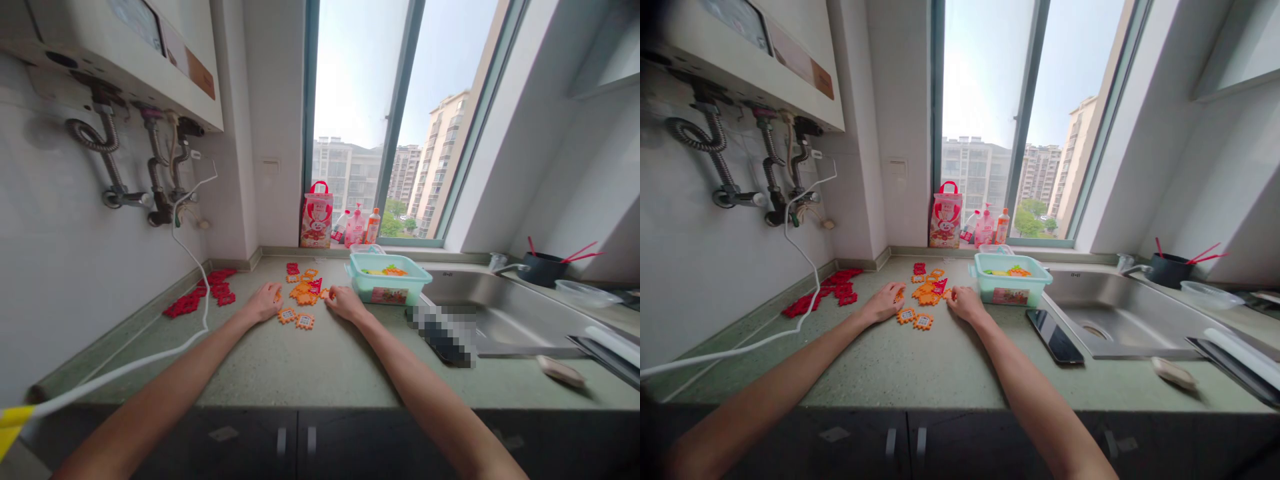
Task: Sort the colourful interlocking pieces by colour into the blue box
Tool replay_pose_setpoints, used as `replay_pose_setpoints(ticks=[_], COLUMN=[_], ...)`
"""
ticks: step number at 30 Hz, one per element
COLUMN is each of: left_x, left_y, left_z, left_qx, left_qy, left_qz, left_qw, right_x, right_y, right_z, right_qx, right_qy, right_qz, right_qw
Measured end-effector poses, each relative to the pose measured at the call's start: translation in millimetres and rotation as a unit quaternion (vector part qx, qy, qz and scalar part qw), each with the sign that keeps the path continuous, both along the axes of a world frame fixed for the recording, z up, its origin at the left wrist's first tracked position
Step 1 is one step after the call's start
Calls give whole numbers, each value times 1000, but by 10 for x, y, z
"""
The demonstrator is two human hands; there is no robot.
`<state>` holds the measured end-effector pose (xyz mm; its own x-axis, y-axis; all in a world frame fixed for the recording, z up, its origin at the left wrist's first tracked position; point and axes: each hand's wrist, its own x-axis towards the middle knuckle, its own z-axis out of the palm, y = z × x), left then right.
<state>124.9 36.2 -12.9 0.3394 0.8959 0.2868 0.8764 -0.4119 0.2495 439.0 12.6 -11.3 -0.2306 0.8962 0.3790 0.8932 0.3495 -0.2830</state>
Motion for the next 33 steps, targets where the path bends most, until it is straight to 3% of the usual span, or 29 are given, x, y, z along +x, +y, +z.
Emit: replay_pose_setpoints(ticks=[3,6,11,13,17,23,28,31,33], left_x=[30,88,159,154,120,83,37,32,39], left_y=[-7,-3,-1,-8,-42,-69,-60,-73,-87], left_z=[26,17,-31,-26,36,136,165,188,206], left_qx=[5,-3,2,3,-3,-3,4,-3,-8], left_qy=[-19,-41,-53,-54,-50,-43,-57,-70,-76], left_qz=[1,-52,-166,-176,-174,-168,-182,-184,-183], left_qw=[1000,998,985,983,983,985,982,980,980], right_x=[52,25,-166,-243,-325,-373,-350,-172,34], right_y=[-9,-31,-202,-307,-462,-501,-490,-460,-434], right_z=[44,79,149,191,244,185,236,415,565], right_qx=[9,24,50,45,-25,-32,34,131,252], right_qy=[13,35,108,134,87,35,20,41,59], right_qz=[1,20,189,251,293,272,276,241,154], right_qw=[1000,999,975,958,952,961,960,961,954])
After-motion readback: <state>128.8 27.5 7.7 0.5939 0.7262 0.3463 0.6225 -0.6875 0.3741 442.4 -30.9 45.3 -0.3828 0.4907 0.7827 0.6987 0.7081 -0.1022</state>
